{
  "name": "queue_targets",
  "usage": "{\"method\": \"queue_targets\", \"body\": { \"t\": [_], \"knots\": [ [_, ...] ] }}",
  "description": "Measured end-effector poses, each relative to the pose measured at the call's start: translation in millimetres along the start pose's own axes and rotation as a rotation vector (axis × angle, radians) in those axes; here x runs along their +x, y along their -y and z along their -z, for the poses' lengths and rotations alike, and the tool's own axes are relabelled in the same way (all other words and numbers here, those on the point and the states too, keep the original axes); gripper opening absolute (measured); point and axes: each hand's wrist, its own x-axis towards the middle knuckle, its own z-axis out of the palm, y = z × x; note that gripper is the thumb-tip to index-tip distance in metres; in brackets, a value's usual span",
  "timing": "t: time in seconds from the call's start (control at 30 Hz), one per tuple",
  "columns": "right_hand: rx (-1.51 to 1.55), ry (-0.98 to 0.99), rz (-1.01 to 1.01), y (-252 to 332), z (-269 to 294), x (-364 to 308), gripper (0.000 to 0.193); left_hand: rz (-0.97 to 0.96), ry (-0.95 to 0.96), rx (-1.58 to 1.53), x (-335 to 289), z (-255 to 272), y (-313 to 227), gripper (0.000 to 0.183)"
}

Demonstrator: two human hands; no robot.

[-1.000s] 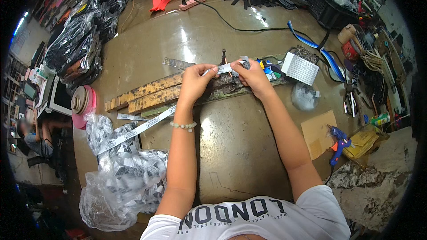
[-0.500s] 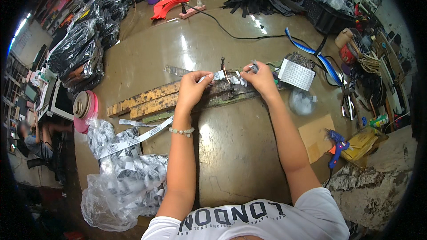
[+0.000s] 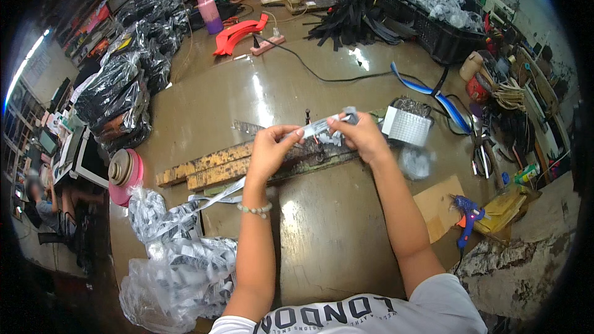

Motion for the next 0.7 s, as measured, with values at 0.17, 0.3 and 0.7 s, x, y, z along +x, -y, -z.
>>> {"method": "queue_targets", "body": {
  "t": [0.17,0.3,0.7],
  "knots": [
    [0.185,0.084,-0.171,-12.1,22.4,11.3,0.014,0.130,-0.012,-0.004,2.0,9.9,17.3,0.022],
    [0.219,0.094,-0.204,-21.9,23.0,16.6,0.015,0.189,-0.007,-0.058,5.3,9.7,23.2,0.022],
    [0.056,0.068,-0.223,-35.7,24.7,21.0,0.017,0.154,-0.036,0.088,6.4,4.4,31.7,0.021]
  ]
}}
